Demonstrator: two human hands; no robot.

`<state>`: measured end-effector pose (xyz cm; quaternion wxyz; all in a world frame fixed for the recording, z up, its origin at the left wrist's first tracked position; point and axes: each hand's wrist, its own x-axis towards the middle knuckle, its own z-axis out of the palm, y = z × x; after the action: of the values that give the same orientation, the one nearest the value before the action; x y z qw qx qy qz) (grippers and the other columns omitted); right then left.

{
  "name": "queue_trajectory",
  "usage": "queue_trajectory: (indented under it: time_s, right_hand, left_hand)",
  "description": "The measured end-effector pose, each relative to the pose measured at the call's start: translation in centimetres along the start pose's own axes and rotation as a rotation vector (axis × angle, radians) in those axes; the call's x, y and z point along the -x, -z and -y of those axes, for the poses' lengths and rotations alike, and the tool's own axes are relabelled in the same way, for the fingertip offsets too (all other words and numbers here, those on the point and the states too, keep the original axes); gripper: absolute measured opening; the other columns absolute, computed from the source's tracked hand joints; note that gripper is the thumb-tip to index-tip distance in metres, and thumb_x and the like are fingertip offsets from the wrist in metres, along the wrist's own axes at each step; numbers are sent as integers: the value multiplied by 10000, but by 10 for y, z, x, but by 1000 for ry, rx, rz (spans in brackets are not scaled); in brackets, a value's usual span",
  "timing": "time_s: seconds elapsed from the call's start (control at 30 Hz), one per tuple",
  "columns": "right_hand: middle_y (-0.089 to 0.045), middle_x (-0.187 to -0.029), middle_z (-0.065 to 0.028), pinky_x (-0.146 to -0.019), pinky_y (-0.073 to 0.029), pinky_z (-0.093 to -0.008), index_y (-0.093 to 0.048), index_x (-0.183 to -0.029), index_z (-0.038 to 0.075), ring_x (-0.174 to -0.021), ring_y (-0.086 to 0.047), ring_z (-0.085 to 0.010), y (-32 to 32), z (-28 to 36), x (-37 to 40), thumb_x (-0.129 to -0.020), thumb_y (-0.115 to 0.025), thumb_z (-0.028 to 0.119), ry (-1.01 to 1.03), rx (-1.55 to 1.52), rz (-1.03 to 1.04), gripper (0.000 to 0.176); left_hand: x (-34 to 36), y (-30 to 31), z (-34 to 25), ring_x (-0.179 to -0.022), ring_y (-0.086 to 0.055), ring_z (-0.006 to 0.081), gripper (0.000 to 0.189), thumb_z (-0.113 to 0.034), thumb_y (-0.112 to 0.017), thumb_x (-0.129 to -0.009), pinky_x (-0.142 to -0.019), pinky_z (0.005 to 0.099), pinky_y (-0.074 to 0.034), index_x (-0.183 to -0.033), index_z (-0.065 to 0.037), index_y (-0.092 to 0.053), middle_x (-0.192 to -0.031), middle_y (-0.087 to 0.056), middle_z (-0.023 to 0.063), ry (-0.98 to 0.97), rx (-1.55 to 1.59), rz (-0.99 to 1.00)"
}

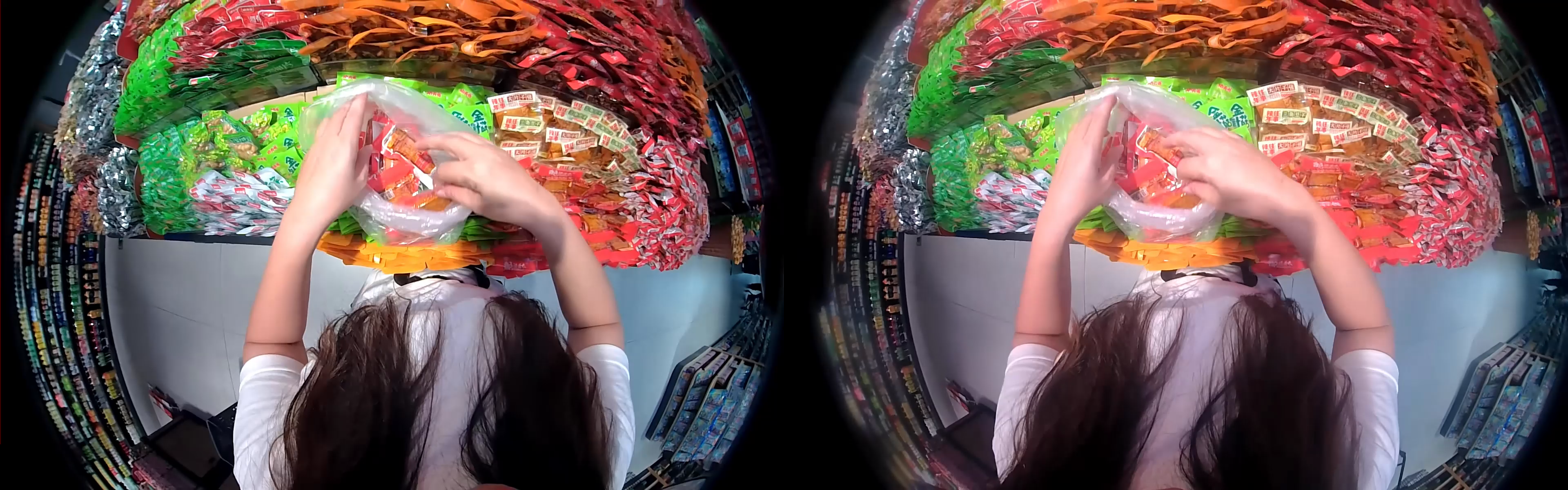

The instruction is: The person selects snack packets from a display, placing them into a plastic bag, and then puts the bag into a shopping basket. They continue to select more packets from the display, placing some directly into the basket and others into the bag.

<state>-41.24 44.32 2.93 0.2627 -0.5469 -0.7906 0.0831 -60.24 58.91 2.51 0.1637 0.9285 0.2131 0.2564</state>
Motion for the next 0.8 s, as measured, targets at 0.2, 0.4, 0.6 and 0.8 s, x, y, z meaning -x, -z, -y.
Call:
queue_trajectory:
  time_s: [0.2,0.4,0.6,0.8]
  right_hand:
    - [-618,-1162,-80,-987,-390,-447,-689,-931,62,-1185,-495,-290,5,-16,-17,-754,-654,161,58,203,143,206]
    - [-636,-1052,-129,-885,-450,-411,-621,-953,3,-1022,-580,-314,-1,-13,-34,-804,-599,105,-83,-61,127,183]
    - [-599,-1144,-181,-933,-450,-399,-533,-1197,-23,-1085,-564,-328,-1,-32,-15,-738,-692,146,-246,171,161,515]
    - [-506,-1295,-172,-1007,-391,-398,-434,-1321,10,-1202,-480,-325,-8,-22,-2,-722,-721,194,-263,143,73,689]
  left_hand:
    - [-10,13,-2,-1178,-463,372,873,48,-664,-662,-988,411,-400,-1436,-64,-277,-1419,-375,181,-67,-57,11]
    - [-13,-2,-7,-826,-582,297,336,2,-679,-726,-761,401,-484,-1045,-33,-579,-953,-574,117,-43,72,-14]
    - [-17,-26,2,-745,-570,287,304,-202,-742,-747,-660,385,-464,-970,-26,-635,-802,-594,129,3,-73,-22]
    - [-30,-30,-5,-839,-592,345,329,-264,-739,-748,-760,427,-479,-917,2,-644,-828,-631,166,209,-31,103]
